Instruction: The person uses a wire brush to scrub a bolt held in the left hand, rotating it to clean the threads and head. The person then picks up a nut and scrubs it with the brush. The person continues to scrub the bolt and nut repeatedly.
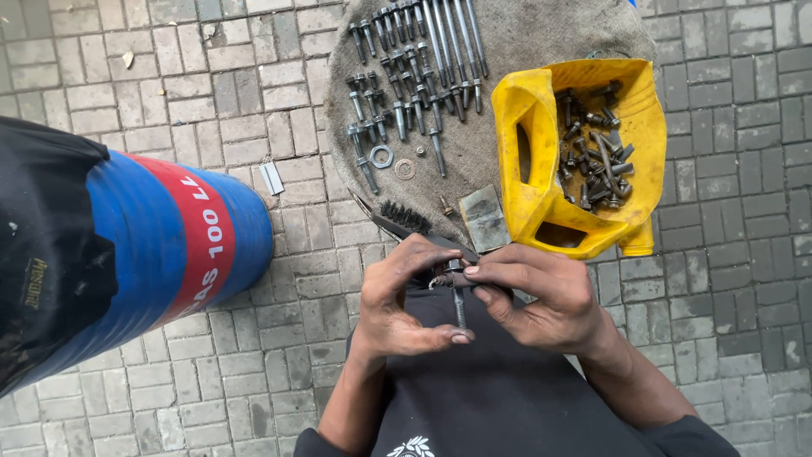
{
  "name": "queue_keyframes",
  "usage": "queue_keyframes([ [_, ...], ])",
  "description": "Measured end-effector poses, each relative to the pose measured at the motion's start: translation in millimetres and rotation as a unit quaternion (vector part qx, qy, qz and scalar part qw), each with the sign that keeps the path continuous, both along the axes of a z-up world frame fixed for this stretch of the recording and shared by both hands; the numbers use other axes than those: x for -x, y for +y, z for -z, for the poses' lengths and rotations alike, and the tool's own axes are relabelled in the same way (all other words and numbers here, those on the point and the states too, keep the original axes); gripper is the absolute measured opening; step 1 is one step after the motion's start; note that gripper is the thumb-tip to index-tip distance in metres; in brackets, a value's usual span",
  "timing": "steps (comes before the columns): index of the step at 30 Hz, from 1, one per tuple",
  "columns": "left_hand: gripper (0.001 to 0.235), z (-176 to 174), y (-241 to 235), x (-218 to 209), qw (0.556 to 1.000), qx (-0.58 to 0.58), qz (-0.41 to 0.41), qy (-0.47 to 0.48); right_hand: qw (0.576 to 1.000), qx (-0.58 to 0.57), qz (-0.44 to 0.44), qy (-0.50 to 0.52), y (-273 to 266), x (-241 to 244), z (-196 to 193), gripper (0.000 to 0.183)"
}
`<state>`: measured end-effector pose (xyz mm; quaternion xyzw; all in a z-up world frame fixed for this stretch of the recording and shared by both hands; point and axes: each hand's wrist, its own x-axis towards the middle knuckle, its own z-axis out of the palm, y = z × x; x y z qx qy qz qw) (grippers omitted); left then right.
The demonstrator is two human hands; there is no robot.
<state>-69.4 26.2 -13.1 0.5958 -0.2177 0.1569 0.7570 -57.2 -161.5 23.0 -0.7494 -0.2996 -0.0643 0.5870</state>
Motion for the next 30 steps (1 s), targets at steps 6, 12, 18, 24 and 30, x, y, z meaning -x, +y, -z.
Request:
queue_keyframes([
  [6,0.065,2,-4,-1,1.000,0.008,0.010,0.001,0.994,0.027,0.019,-0.104,8,-5,-6,0.012],
  [12,0.068,-4,-15,-6,1.000,0.020,0.021,-0.001,0.986,-0.015,-0.008,-0.168,1,-18,-6,0.014],
  [18,0.069,-8,-20,-16,0.999,0.004,0.016,-0.038,0.977,-0.025,-0.002,-0.211,-1,-25,-14,0.024],
  [24,0.071,-7,-30,-27,0.999,0.026,0.021,-0.033,0.979,-0.045,-0.014,-0.198,-6,-36,-24,0.026],
  [30,0.074,-3,-33,-34,0.997,-0.062,-0.003,-0.043,0.977,0.035,-0.036,-0.205,-20,-38,-22,0.014],
])
